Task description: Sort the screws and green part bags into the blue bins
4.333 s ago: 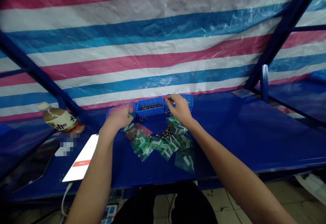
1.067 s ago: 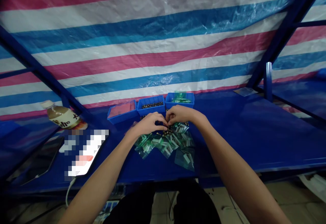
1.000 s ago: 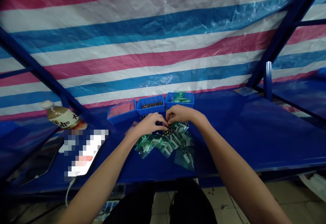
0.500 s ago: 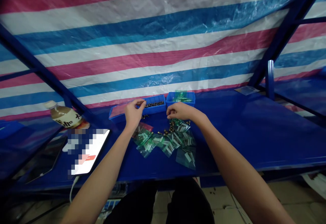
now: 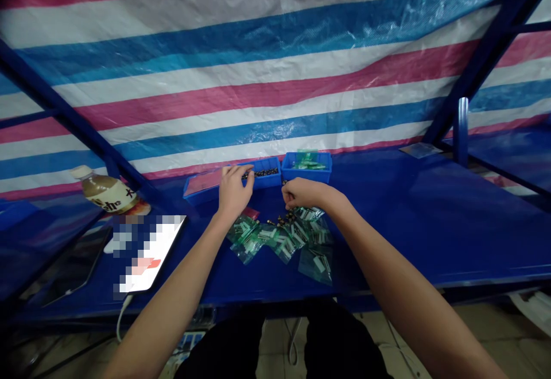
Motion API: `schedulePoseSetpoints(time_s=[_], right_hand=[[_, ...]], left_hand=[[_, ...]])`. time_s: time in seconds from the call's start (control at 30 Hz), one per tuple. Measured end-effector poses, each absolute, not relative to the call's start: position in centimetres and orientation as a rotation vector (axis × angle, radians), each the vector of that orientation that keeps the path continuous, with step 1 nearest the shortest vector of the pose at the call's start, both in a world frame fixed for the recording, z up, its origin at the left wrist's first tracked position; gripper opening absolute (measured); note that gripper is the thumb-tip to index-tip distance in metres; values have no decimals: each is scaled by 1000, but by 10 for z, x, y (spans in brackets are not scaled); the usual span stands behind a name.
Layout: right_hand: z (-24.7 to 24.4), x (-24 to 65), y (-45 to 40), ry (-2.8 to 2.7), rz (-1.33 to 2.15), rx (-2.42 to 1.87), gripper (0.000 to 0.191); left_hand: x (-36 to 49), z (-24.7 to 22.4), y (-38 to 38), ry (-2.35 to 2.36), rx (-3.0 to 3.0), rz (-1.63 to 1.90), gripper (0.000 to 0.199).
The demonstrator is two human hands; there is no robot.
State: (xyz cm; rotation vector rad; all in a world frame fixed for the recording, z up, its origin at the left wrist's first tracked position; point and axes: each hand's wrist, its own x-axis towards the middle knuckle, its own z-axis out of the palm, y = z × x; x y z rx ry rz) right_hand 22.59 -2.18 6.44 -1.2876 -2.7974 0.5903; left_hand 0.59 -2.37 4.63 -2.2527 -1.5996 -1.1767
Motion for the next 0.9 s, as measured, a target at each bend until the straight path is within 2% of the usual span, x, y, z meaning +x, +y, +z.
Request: schedulePoseSetpoints(time_s=[0.1,0.27,0.47,0.6,0.9], right_hand=[[67,226,-23,-2796,501,-1383,14],[68,226,-25,-2739,512,-1401,3],[63,225,-25,-2718,447,-1383,15],[59,226,-23,-2738,397,-1402,10],[60,225,-24,-2658,415,-1354,11]], left_hand=[[8,48,-25,-1588,-2305,-1123,28],[16,46,-30,-1523,-2476,-965,28],[24,40,-33,-1476,-2574,-846,29],[24,39,-32,-1467,-2597,-769,30],[25,37,-30,-1461,-2642,-760,28]])
